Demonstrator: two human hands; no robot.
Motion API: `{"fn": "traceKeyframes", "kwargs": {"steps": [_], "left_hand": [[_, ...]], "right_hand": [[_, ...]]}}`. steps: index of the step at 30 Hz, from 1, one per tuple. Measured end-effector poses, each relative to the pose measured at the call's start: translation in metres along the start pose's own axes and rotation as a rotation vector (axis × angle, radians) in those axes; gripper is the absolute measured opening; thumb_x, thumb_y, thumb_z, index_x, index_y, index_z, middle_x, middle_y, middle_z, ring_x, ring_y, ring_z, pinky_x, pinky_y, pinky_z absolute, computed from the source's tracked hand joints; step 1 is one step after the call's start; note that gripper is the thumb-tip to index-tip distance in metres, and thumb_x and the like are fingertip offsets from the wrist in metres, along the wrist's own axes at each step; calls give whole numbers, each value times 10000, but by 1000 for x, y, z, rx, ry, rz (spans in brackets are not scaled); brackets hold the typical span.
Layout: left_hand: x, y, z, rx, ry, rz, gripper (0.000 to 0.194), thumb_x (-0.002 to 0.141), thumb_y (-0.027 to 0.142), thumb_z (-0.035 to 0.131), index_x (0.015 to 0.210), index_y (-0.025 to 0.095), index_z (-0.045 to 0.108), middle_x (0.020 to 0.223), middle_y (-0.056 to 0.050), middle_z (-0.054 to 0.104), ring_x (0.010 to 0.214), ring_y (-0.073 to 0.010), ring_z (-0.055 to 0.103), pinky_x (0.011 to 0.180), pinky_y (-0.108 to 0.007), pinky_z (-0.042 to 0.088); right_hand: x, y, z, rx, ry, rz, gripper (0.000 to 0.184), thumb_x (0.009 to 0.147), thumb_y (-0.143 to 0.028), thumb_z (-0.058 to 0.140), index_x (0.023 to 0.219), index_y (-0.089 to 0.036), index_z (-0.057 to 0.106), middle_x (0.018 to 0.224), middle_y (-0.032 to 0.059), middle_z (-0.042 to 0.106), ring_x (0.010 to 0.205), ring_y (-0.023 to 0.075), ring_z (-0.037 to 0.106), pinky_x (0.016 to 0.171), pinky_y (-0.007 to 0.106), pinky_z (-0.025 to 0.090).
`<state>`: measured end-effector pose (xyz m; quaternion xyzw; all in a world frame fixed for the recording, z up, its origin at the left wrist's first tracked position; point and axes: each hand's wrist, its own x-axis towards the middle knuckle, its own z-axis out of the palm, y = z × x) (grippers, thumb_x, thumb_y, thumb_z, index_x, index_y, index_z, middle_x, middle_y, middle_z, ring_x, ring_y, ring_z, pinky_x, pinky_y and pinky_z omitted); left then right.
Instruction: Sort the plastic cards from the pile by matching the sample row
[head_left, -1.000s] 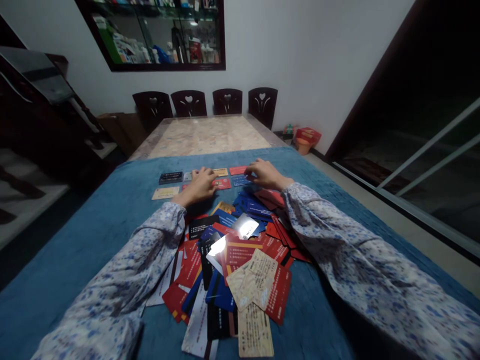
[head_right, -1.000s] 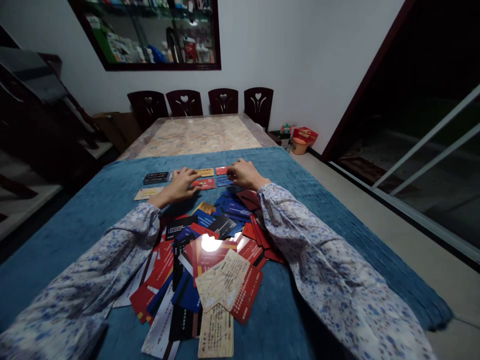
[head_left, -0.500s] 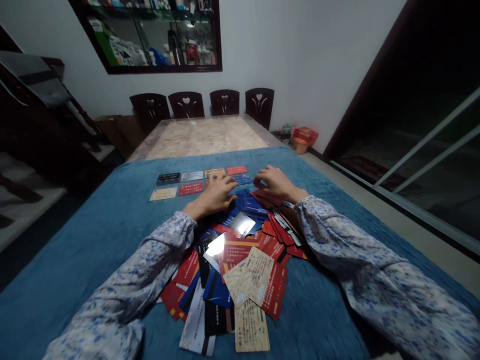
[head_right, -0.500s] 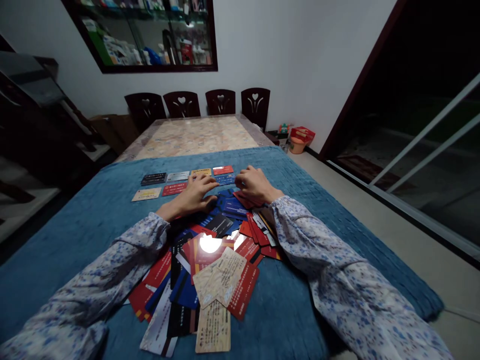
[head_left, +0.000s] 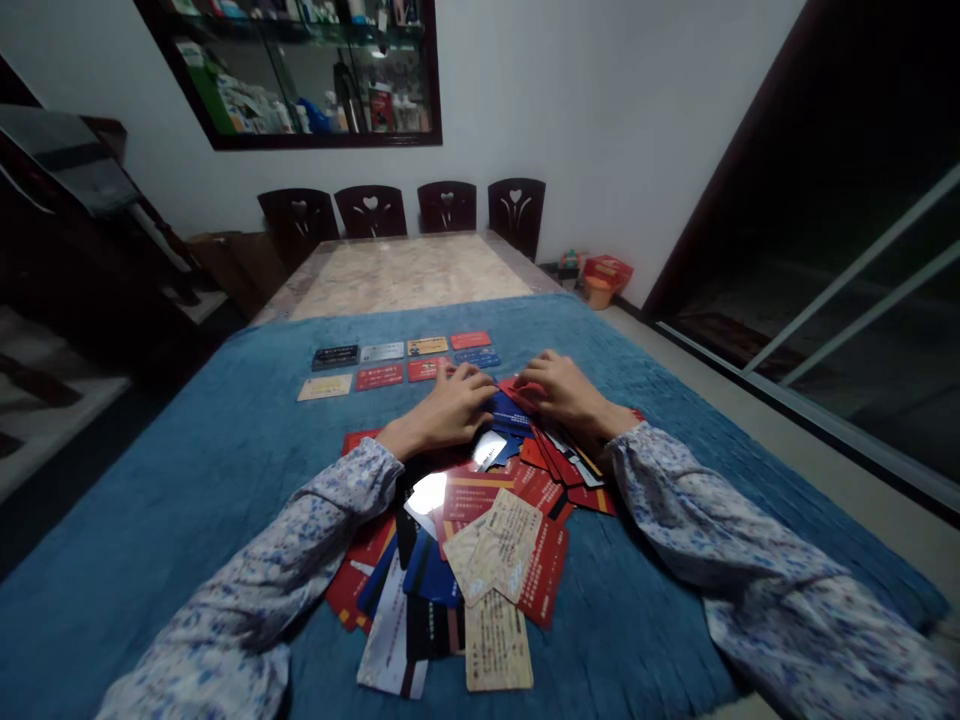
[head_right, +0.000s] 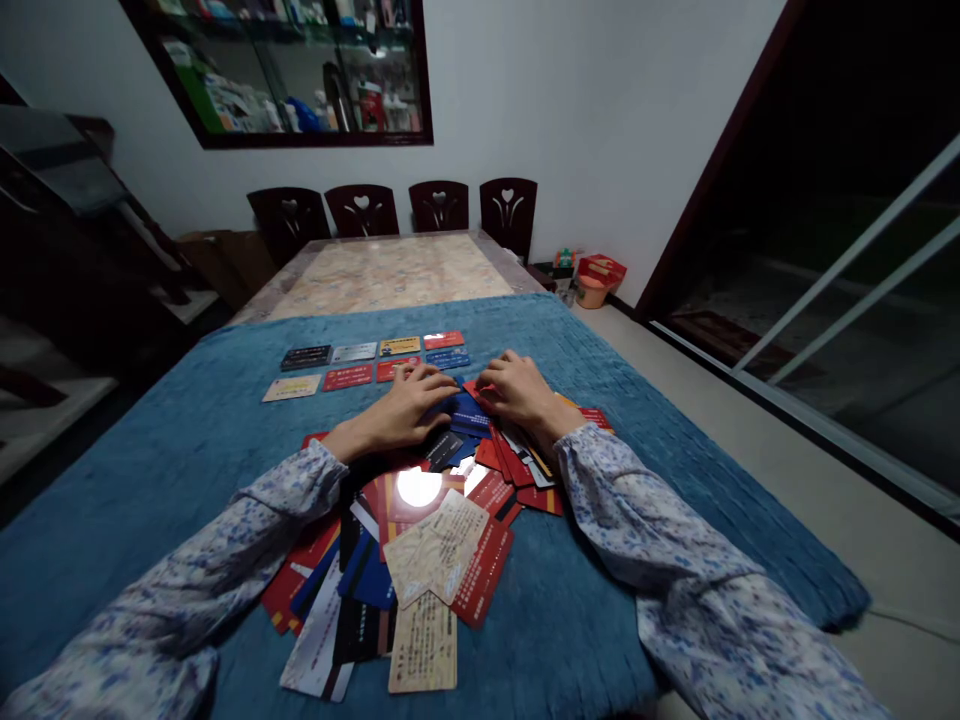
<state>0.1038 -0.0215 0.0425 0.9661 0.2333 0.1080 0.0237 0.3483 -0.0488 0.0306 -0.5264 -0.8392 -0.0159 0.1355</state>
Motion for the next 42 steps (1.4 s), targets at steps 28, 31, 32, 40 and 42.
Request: {"fn": "traceKeyframes", "kwargs": {"steps": [28,31,32,40,42], "left_hand": [[-19,-3,9,26,-72,44,367,1000,326,563,1347,256,657,1477,-111,611,1439,-366,404,1153,-682,253],[-22,-3,7,19,-77,36,350,1002,308,563,1330,251,669,1459,-111,626,1443,-359,404,1151,-678,252],[-23,-4,6,17,-75,36,346,1004,309,561,1326,251,672,1455,-111,629,1445,-359,403,1151,-677,251],[-27,-6,2,29,-92,12,332,994,299,580,1303,240,685,1423,-107,648,1444,-369,398,1146,-649,276],[-27,-5,1,14,-96,11,334,994,298,574,1300,230,689,1414,-111,652,1444,-371,395,1139,-633,302]], "right_hand": [[-22,-12,21,80,79,-157,190,970,-312,631,1085,-221,752,1082,105,727,1037,271,520,843,398,397],[-23,-14,20,85,71,-158,203,977,-331,624,1093,-227,753,1093,107,730,1042,275,525,839,405,405],[-23,-14,20,89,65,-158,207,978,-338,623,1094,-227,753,1098,106,731,1045,278,526,846,411,409],[-25,-18,16,119,18,-181,277,996,-424,590,1131,-244,752,1140,121,719,1069,287,525,914,459,422],[-25,-17,16,119,9,-185,315,987,-465,598,1154,-244,748,1163,128,710,1077,291,523,917,463,422]]}}
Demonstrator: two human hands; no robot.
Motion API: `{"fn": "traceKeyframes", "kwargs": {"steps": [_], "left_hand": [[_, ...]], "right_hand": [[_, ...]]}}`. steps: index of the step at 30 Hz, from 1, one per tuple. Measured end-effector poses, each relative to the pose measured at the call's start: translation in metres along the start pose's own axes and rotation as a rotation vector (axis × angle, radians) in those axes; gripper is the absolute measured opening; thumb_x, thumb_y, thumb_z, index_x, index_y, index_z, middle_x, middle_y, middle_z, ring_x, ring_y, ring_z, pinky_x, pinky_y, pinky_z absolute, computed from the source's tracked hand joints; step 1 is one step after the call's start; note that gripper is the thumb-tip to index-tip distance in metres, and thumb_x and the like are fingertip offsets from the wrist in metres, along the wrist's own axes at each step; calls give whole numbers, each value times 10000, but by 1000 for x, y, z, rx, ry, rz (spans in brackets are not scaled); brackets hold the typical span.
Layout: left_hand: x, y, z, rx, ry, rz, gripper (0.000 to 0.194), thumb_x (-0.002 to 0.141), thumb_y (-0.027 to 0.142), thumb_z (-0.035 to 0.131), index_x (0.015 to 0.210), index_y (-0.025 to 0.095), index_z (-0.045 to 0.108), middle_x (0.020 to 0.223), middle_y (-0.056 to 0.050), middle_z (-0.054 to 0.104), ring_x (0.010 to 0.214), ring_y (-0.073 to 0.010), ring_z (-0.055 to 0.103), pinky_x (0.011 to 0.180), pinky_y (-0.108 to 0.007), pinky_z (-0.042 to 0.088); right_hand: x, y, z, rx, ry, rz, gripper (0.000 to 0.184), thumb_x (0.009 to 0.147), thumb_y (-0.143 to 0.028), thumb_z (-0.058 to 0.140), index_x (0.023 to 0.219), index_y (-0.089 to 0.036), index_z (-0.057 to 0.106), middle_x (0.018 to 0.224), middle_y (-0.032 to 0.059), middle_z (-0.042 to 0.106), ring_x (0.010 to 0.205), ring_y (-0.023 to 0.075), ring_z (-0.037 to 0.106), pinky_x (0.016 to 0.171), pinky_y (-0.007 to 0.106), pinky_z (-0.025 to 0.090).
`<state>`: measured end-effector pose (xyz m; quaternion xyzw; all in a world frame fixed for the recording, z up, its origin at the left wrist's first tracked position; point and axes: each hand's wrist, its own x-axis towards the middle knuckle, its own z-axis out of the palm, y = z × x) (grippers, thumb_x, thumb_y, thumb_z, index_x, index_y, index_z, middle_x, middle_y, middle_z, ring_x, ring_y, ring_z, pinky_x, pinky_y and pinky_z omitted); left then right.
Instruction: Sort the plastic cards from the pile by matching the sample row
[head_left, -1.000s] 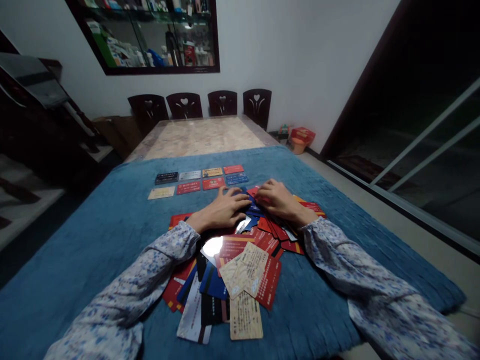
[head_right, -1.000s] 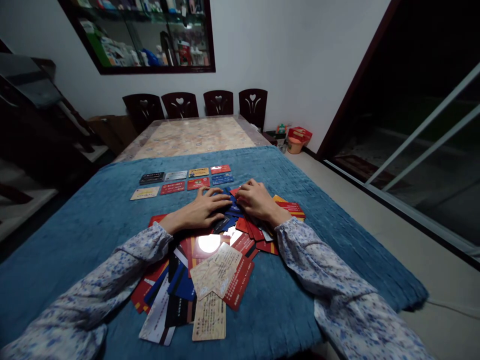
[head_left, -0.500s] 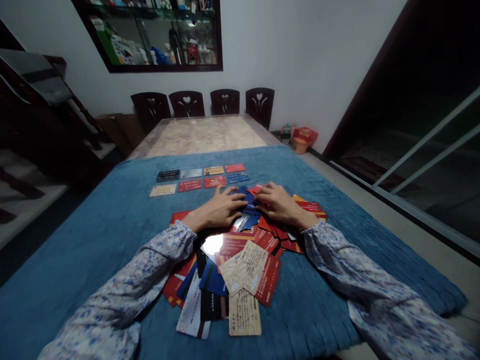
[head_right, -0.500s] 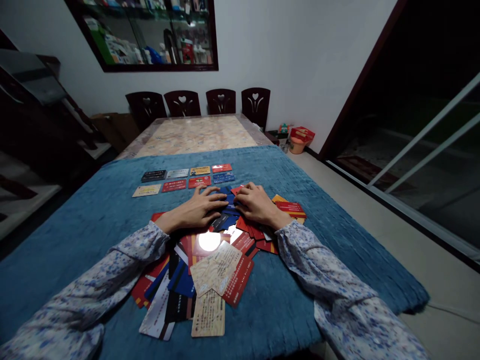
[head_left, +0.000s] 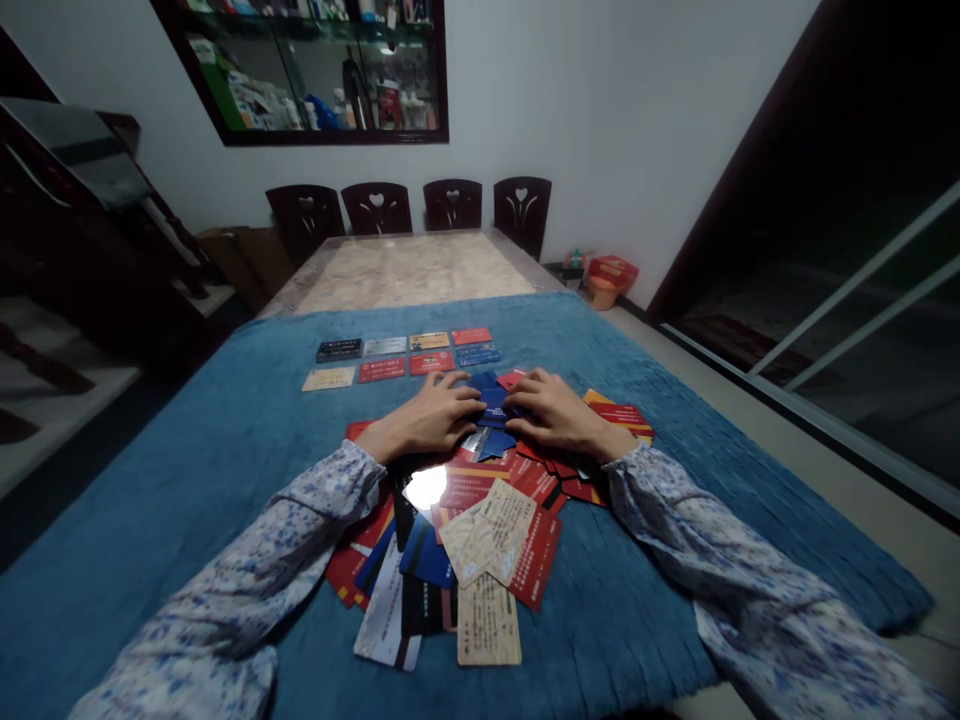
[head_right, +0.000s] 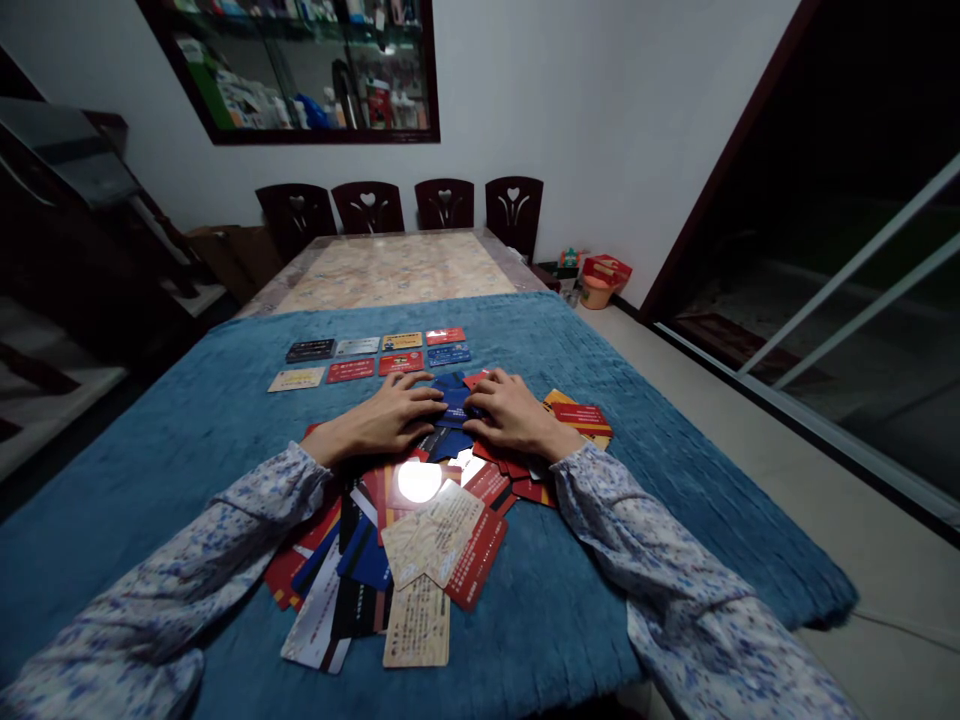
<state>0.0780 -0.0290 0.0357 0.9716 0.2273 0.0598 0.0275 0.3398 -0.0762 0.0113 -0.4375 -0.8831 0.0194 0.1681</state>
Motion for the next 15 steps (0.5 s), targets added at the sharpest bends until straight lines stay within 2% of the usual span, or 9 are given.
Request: {"fn": "traceKeyframes", "kwargs": {"steps": [7,15], "left_hand": [[-3,-4,-5,-27,12,36,277,965,288,600,1202,217,724,1347,-112,682,1444,-379,382,1147,-647,298],[-2,-5,-8,-6,17,91,211,937,258,629,1119,217,727,1269,-90,711,1380,-335,439,1135,-571,326]], "right_hand": [[-2,0,-1,24,-11,-17,332,954,-457,643,1192,-241,727,1203,135,697,1107,312,525,915,493,438],[-2,-3,-3,41,-14,-28,323,941,-442,661,1184,-240,728,1199,129,695,1112,305,522,931,490,442]]}}
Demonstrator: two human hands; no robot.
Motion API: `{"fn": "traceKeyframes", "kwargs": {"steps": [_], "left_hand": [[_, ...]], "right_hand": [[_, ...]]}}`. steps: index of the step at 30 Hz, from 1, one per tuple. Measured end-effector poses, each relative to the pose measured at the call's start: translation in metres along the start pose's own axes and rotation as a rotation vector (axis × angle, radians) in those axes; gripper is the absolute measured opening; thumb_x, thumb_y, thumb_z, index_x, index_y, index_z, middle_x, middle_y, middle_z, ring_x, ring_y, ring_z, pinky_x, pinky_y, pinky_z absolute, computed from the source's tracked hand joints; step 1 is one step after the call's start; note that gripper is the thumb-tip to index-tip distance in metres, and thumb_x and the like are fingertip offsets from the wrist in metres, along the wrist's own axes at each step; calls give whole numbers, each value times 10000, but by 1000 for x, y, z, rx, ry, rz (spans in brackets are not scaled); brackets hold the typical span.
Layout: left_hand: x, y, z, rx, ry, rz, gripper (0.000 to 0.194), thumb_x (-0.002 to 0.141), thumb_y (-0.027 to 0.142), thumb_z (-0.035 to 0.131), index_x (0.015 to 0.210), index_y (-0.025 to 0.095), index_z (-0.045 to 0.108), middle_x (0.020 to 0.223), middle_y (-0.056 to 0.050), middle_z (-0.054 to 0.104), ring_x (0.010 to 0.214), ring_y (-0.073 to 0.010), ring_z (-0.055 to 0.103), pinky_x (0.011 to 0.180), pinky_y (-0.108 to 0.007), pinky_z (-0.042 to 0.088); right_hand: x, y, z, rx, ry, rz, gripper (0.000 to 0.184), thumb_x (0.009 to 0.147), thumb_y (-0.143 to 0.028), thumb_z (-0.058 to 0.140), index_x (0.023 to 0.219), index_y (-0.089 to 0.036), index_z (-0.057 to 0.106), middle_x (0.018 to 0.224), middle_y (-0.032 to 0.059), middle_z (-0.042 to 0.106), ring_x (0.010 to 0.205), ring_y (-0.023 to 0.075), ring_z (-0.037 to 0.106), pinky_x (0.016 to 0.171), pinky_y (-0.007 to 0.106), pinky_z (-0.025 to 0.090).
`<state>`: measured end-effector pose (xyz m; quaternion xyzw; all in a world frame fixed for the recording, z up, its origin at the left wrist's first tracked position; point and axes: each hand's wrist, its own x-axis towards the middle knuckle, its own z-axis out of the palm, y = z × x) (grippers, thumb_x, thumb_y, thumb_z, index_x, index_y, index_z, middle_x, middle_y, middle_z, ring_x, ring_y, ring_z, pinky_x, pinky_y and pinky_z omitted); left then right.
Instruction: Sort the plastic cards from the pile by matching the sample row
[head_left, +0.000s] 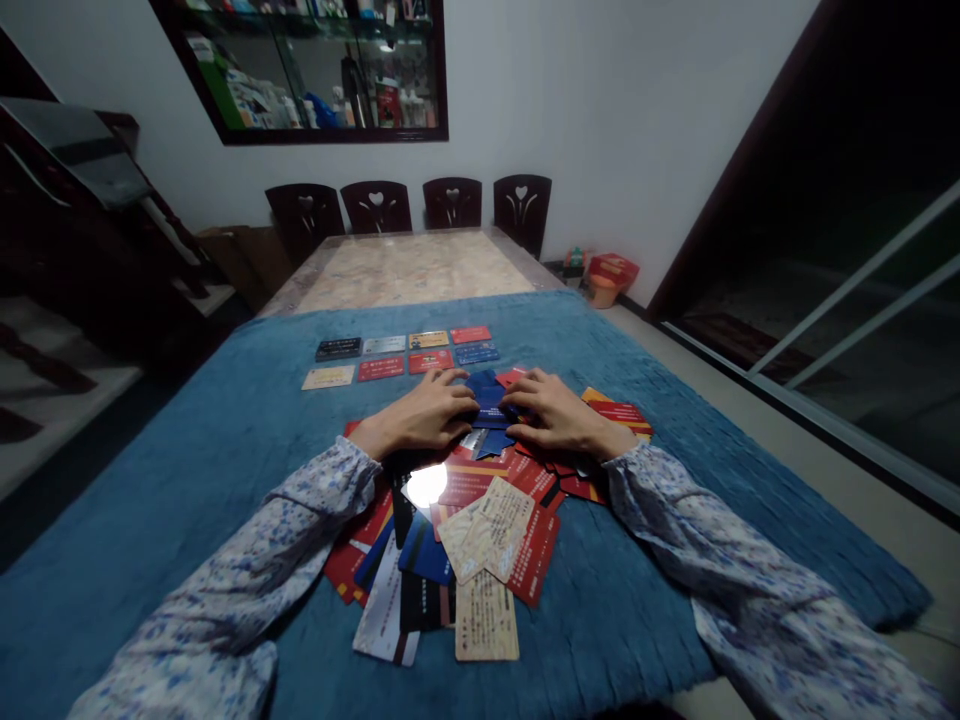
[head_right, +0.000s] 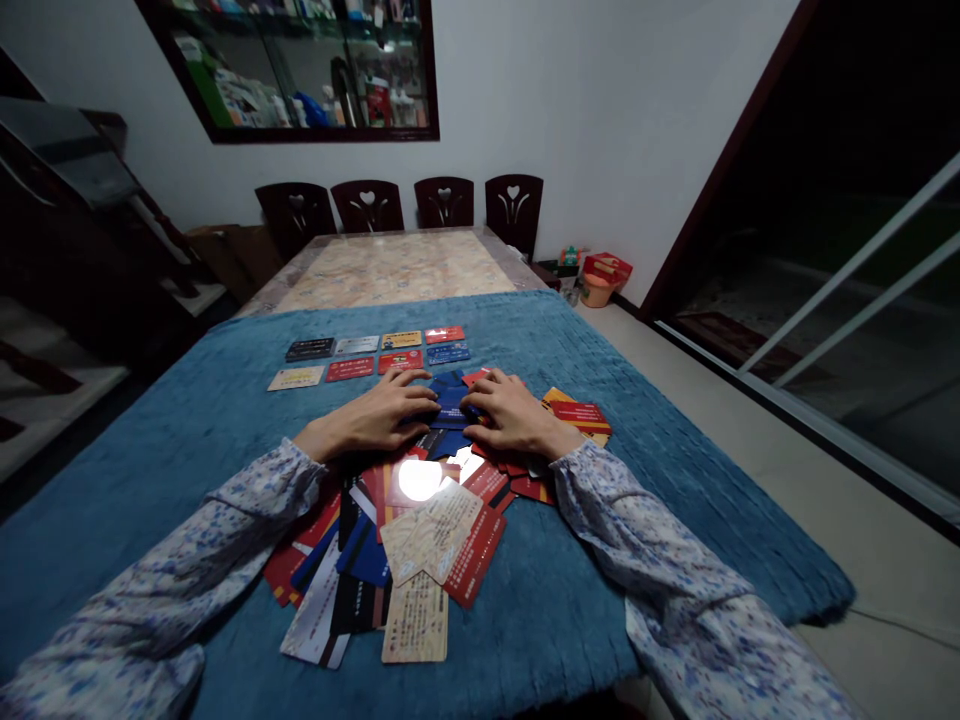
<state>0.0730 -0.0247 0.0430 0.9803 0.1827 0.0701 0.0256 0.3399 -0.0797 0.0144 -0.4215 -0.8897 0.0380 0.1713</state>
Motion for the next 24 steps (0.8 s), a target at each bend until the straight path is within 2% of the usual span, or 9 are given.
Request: {"fn": "traceKeyframes", "kwargs": {"steps": [6,11,19,24], "left_hand": [[1,-1,-1,31,-26,44,199,943,241,587,1055,198,746,1201,-105,739,1359,-316,486,1125,-535,359],[-1,0,-4,20,-2,43,224,946,258,564,1040,193,758,1186,-110,742,1315,-308,529,1107,-516,405],[-1,-1,-8,-129,60,54,245,945,246,546,1005,196,778,1057,-106,767,1194,-278,614,1088,-489,454],[-1,-1,-15,-222,82,58,256,961,237,534,945,209,787,950,-91,762,1056,-232,666,994,-412,519]], "right_hand": [[-1,1,-1,-7,4,-34,330,945,-446,650,1174,-223,736,1175,130,707,1105,303,530,939,493,441],[-2,-1,-2,5,24,-61,309,944,-426,647,1165,-234,745,1162,124,717,1111,301,537,950,496,441],[0,-3,-6,23,79,-129,259,1003,-337,561,1124,-223,760,1067,116,747,1038,265,590,958,482,452],[2,-1,-3,16,159,-136,250,1024,-317,535,1086,-235,763,987,109,745,971,247,613,919,446,470]]}}
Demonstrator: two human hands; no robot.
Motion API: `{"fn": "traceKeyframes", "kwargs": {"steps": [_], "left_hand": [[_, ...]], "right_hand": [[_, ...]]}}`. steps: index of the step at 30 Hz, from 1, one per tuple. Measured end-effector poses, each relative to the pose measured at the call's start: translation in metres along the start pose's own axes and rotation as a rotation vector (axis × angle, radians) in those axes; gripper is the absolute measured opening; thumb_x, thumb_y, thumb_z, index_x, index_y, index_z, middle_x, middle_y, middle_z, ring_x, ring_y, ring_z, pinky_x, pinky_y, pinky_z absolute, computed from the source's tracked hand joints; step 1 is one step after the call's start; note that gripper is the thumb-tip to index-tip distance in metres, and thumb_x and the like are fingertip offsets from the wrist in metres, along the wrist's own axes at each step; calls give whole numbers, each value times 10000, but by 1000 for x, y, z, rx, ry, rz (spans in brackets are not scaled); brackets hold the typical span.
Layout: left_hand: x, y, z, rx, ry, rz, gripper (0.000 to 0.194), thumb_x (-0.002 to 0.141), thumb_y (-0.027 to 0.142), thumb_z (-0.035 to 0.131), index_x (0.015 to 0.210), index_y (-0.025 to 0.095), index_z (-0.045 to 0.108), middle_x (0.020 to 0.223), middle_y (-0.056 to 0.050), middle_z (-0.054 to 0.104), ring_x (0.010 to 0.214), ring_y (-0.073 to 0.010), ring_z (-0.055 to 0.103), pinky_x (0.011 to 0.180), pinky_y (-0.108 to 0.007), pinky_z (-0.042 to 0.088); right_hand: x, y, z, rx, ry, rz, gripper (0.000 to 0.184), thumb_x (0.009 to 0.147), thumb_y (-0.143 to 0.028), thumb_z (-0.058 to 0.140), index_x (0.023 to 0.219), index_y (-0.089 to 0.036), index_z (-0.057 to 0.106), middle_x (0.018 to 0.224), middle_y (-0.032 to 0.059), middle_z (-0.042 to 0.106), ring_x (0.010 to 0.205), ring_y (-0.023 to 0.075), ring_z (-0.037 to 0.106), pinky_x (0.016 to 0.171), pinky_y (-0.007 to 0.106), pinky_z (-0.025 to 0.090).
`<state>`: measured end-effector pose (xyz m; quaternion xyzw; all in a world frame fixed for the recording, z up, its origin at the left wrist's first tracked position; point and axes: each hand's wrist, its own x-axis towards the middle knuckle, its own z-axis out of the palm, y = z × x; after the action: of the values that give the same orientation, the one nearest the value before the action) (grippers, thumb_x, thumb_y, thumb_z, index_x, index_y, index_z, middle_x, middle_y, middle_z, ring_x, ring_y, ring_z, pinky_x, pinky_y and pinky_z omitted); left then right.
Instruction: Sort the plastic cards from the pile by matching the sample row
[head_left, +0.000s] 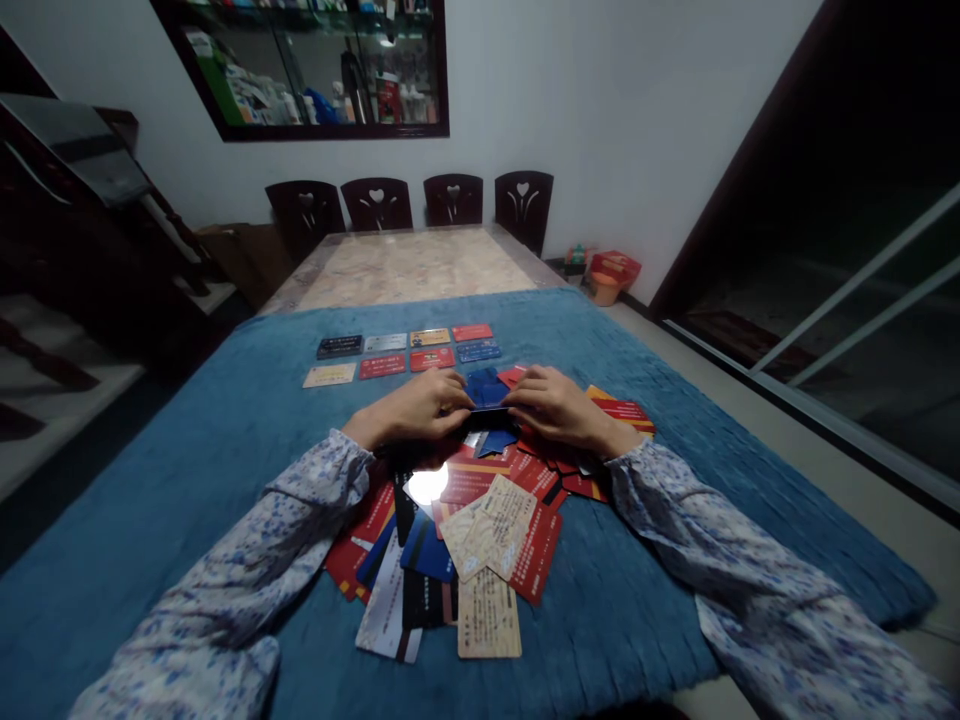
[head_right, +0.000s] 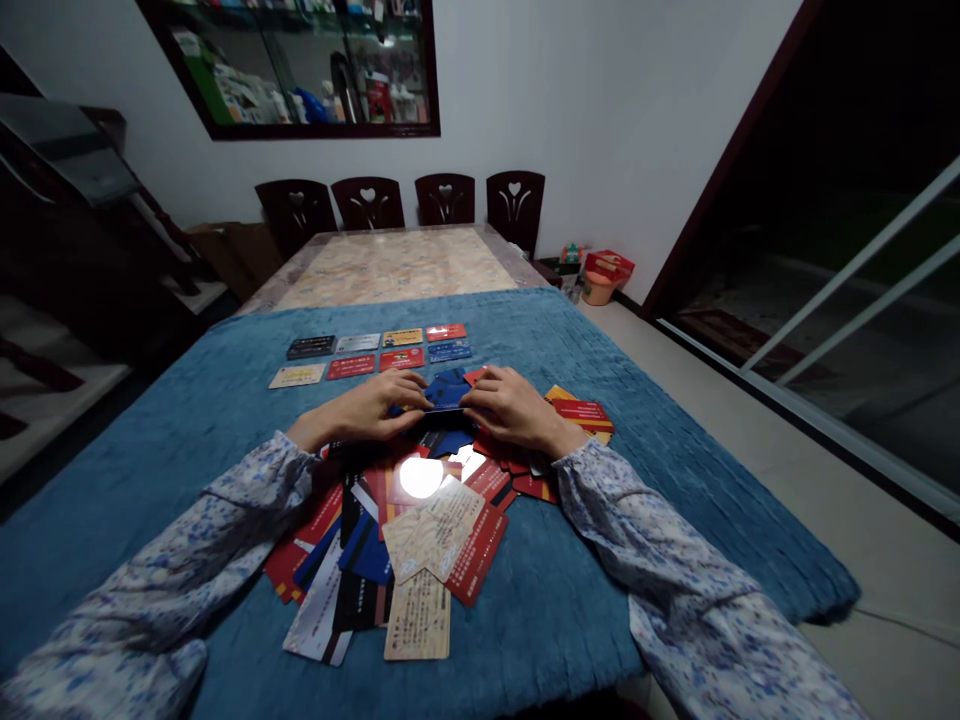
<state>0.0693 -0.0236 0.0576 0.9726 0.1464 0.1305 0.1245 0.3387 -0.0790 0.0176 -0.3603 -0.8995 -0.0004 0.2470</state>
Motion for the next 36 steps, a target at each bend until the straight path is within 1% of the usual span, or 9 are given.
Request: {"fn": "traceKeyframes", "kwargs": {"steps": [5,9,12,15,20,24,26,30,36], "left_hand": [[1,-3,-1,-34,39,-11,284,976,237,500,930,186,775,937,-97,748,940,-208,669,897,-381,544],[0,-8,2,-24,72,-31,279,952,185,489,925,180,767,923,-93,739,896,-196,662,847,-357,549],[0,-12,4,-19,112,-42,286,911,118,491,988,174,760,930,-82,741,870,-179,663,807,-319,547],[1,-14,7,-17,136,-45,321,886,79,502,1056,180,754,959,-73,755,878,-173,679,812,-308,550],[1,-17,16,35,188,-71,354,866,66,540,1132,182,741,1007,-76,772,912,-187,701,838,-319,556],[0,-18,22,27,260,-93,395,906,85,532,1260,184,677,1125,-94,764,1003,-196,708,879,-334,562],[1,-18,24,20,272,-93,388,914,83,527,1265,179,660,1161,-105,755,1039,-204,705,901,-349,561],[2,-21,29,47,272,-99,367,897,65,528,1224,167,658,1129,-107,754,1029,-213,700,906,-363,555],[2,-23,35,89,258,-107,410,877,59,544,1254,189,643,1123,-100,750,988,-222,700,877,-362,543]], "right_hand": [[-2,5,6,-9,70,25,287,1038,-289,482,1084,-225,758,940,111,740,903,232,605,812,380,484],[-3,6,10,-10,113,73,270,1015,-232,493,1112,-233,746,957,105,750,911,235,612,826,373,494],[-4,5,11,-13,160,125,292,1012,-202,479,1165,-232,726,1021,108,746,932,234,621,841,367,505],[-4,3,12,-17,182,173,307,1015,-213,480,1227,-235,701,1063,108,721,933,227,629,835,349,512],[-4,3,16,-72,221,215,292,1018,-232,497,1237,-231,691,1005,98,683,876,218,627,791,322,496],[-5,4,18,-124,207,221,294,1011,-219,504,1246,-218,681,989,103,689,860,227,621,791,334,488],[-5,3,18,-143,182,228,306,994,-212,528,1266,-204,667,1001,111,699,860,236,620,795,345,486],[-5,2,18,-159,140,237,364,954,-196,582,1315,-197,626,1072,127,719,910,253,630,833,365,482],[-4,2,22,-142,110,202,439,905,-147,629,1340,-190,581,1190,148,736,1055,285,664,915,419,486]]}}
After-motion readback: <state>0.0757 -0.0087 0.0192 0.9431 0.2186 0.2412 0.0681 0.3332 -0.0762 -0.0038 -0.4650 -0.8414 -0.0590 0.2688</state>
